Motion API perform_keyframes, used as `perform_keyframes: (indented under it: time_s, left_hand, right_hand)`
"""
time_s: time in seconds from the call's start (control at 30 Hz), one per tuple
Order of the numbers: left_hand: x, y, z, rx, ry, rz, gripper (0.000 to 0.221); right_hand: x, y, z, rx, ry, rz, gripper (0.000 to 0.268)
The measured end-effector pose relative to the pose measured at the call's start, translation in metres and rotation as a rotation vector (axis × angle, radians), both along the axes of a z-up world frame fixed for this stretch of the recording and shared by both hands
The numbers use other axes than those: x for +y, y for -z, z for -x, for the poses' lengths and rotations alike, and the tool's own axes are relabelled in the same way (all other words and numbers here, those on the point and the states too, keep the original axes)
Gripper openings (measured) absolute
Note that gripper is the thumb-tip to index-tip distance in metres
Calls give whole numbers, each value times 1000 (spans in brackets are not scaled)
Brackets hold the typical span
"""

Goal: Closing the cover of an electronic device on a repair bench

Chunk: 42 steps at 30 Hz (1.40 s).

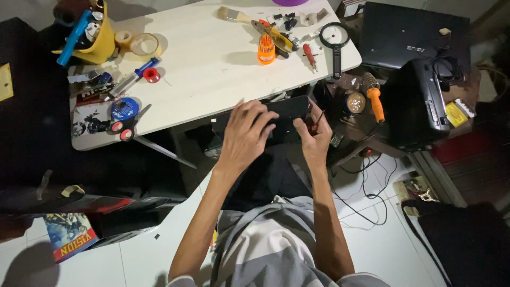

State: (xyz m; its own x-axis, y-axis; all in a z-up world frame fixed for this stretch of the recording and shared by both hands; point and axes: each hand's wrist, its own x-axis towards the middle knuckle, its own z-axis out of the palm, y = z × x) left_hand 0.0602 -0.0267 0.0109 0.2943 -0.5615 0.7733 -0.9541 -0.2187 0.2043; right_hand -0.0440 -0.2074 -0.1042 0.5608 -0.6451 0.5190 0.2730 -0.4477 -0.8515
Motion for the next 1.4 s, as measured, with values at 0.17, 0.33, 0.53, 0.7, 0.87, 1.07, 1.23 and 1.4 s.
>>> perform_keyframes:
  time_s: [0.17, 0.33, 0.53, 0.7, 0.87, 1.07, 1.23, 1.4]
  left_hand:
    - [-6, -2, -4, 31, 35, -36, 17]
    - [-10, -1, -1, 36, 25, -63, 19]
    - [-13, -10, 4, 32, -19, -106, 21]
    - [-16, 2, -7, 109, -10, -156, 22]
    - [-17, -9, -7, 112, -41, -102, 16]
    - [-15, -11, -17, 138, -43, -113, 4]
    - [-12, -12, -14, 162, -28, -170, 4]
    - [-8, -34, 1, 213, 69, -221, 41]
  right_hand:
    - [9, -12, -2, -38, 4, -73, 51]
    - [11, -22, 2, 6, 46, -60, 49]
    - [20, -44, 7, 35, 79, -91, 46]
    - [27, -73, 13, 135, 71, -70, 33]
    - [25, -71, 11, -7, -168, -481, 46]
    - [30, -79, 10, -150, -327, -745, 48]
    - [38, -85, -1, -201, -362, -888, 52]
    - [53, -108, -14, -323, -275, -782, 36]
